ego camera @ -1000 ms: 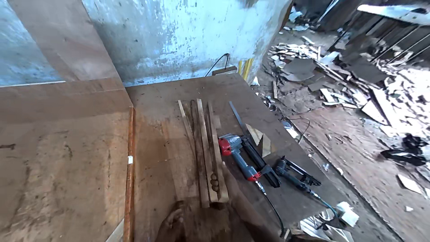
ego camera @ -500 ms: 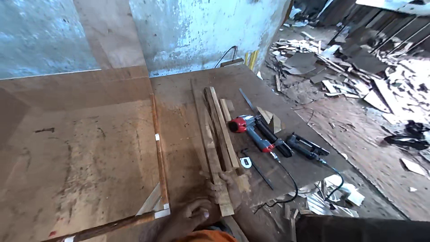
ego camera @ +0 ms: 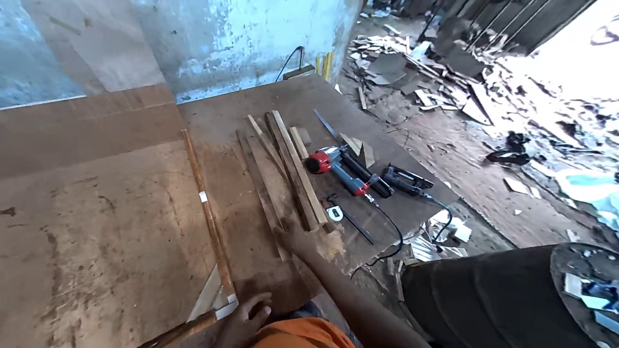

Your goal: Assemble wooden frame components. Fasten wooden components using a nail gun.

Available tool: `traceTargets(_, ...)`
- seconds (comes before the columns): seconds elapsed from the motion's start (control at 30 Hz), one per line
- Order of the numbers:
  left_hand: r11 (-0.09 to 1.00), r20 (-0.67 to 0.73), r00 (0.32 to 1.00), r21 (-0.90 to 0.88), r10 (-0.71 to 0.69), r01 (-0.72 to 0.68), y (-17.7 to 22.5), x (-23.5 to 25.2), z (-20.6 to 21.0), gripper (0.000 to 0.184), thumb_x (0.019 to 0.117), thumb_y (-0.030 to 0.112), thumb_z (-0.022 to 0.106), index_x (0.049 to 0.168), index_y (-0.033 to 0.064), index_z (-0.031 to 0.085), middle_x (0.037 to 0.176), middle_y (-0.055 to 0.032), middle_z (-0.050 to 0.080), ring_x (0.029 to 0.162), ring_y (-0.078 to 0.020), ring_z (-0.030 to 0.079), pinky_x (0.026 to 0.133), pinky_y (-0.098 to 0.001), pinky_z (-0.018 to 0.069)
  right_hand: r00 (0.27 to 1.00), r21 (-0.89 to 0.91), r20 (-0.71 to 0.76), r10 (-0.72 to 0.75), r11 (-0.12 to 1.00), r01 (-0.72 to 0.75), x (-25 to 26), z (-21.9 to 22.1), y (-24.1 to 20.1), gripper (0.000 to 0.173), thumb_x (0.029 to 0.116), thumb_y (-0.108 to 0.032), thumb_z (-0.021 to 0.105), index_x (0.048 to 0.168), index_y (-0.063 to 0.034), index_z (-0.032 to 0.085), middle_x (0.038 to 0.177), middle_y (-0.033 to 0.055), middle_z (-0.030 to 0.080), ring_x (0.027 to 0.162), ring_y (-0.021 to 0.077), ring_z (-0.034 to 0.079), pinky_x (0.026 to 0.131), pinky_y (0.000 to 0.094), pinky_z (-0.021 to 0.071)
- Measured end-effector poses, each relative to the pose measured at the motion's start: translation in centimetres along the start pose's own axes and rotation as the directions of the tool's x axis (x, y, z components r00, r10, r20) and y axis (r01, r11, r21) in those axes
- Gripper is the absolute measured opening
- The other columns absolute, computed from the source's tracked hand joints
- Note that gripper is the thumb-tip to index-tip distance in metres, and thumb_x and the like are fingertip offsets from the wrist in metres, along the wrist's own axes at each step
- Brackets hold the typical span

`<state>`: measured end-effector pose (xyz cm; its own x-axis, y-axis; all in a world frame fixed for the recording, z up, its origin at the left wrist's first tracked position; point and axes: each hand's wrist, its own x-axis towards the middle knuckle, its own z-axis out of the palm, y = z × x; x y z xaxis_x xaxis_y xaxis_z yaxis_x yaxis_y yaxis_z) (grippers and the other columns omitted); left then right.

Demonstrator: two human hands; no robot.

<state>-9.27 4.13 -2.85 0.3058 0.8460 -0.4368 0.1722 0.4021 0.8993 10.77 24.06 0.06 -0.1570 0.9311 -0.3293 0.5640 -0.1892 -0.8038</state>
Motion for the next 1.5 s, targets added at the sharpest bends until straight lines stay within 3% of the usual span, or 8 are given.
traceTargets(0.17, 0.999, -0.113, 0.993, -0.032, -0.027, 0.023, 2.7, 4.2, 1.1, 0.043, 0.1036, 0.033, 0.059, 0.143, 0.0149, 0.059, 0.143, -0.0007, 0.061, 0.134, -0.0141, 0.056, 0.115, -0.0402, 0.0460, 0.944, -0.212, -0.285, 0.166, 0.949, -0.231, 9.4, -8.3, 1.9, 0.055, 0.1013, -0.038, 0.061, 0.142, -0.0008, 0.055, 0.140, 0.0284, 0.055, 0.129, 0.0464, 0.055, 0.106, 0.0632, 0.0462)
traceTargets(0.5, 0.982, -0.186, 0.969, -0.124, -0.163, 0.142, 5.3, 9.3, 1.2, 0.043, 0.1036, 0.033, 0.060, 0.143, 0.0169, 0.059, 0.134, -0.0008, 0.067, 0.122, -0.0183, 0.065, 0.105, -0.0424, 0.0547, 0.954, -0.160, -0.134, 0.267, 0.944, -0.287, 16.6, -12.6, 7.7, 0.039, 0.1000, -0.014, 0.060, 0.138, -0.0072, 0.060, 0.126, 0.0232, 0.068, 0.115, 0.0421, 0.066, 0.098, 0.0633, 0.0516)
traceTargets(0.67, 0.982, -0.193, 0.968, -0.132, -0.159, 0.135, 4.0, 8.8, 0.4, 0.042, 0.1037, 0.032, 0.060, 0.142, 0.0157, 0.060, 0.133, -0.0025, 0.068, 0.123, -0.0205, 0.064, 0.106, -0.0448, 0.0537, 0.981, -0.154, -0.100, 0.166, 0.972, -0.180, 13.9, -11.3, 8.5, 0.043, 0.1012, -0.032, 0.062, 0.134, -0.0050, 0.061, 0.116, 0.0258, 0.068, 0.103, 0.0430, 0.068, 0.084, 0.0640, 0.0551)
traceTargets(0.73, 0.986, -0.146, 0.976, -0.073, -0.160, 0.151, 3.5, 8.7, 0.4, 0.042, 0.1035, 0.035, 0.060, 0.142, 0.0181, 0.060, 0.134, 0.0002, 0.067, 0.124, -0.0173, 0.063, 0.107, -0.0434, 0.0532, 0.969, -0.242, -0.073, 0.237, 0.938, -0.248, 14.3, -10.3, 7.7, 0.055, 0.0996, -0.038, 0.062, 0.141, -0.0022, 0.056, 0.131, 0.0279, 0.060, 0.121, 0.0446, 0.060, 0.101, 0.0634, 0.0490)
traceTargets(1.0, 0.998, -0.107, 0.993, 0.037, -0.048, 0.052, 4.3, 6.4, -0.1, 0.043, 0.1035, 0.036, 0.059, 0.142, 0.0175, 0.060, 0.135, 0.0008, 0.067, 0.127, -0.0152, 0.061, 0.110, -0.0409, 0.0510, 0.929, -0.007, -0.047, 0.366, 0.930, -0.367, 13.5, -9.2, 5.6, 0.046, 0.0866, -0.028, 0.080, 0.123, -0.0034, 0.067, 0.113, 0.0237, 0.070, 0.105, 0.0401, 0.068, 0.092, 0.0621, 0.0533)
traceTargets(1.13, 0.998, -0.173, 0.984, -0.051, -0.043, 0.034, 4.0, 4.1, -0.1, 0.041, 0.1040, 0.033, 0.059, 0.141, 0.0151, 0.061, 0.134, -0.0016, 0.068, 0.127, -0.0179, 0.062, 0.109, -0.0425, 0.0517, 0.952, 0.020, -0.154, 0.264, 0.964, -0.265, 8.8, -7.1, 6.3, 0.065, 0.0840, -0.023, 0.076, 0.140, -0.0066, 0.049, 0.102, 0.0257, 0.068, 0.083, 0.0429, 0.069, 0.065, 0.0627, 0.0565)
traceTargets(1.27, 0.991, -0.215, 0.975, -0.129, -0.056, 0.029, 3.0, 2.4, 0.2, 0.040, 0.1048, 0.027, 0.057, 0.141, 0.0103, 0.060, 0.134, -0.0060, 0.067, 0.126, -0.0217, 0.063, 0.108, -0.0436, 0.0520, 0.965, -0.057, -0.026, 0.259, 0.964, -0.260, 4.7, -7.2, 4.2, 0.076, 0.0896, -0.023, 0.076, 0.151, -0.0019, 0.037, 0.119, 0.0272, 0.065, 0.105, 0.0435, 0.067, 0.088, 0.0634, 0.0542)
traceTargets(1.5, 0.996, -0.097, 0.995, -0.083, -0.025, 0.017, 3.2, 3.0, 1.8, 0.042, 0.1049, 0.033, 0.057, 0.142, 0.0139, 0.060, 0.137, -0.0030, 0.065, 0.128, -0.0182, 0.061, 0.110, -0.0429, 0.0500, 0.986, 0.064, -0.159, 0.045, 0.997, -0.035, -1.8, -7.2, 3.4, 0.073, 0.0886, -0.011, 0.071, 0.156, -0.0119, 0.042, 0.119, 0.0186, 0.068, 0.098, 0.0302, 0.070, 0.086, 0.0537, 0.0591)
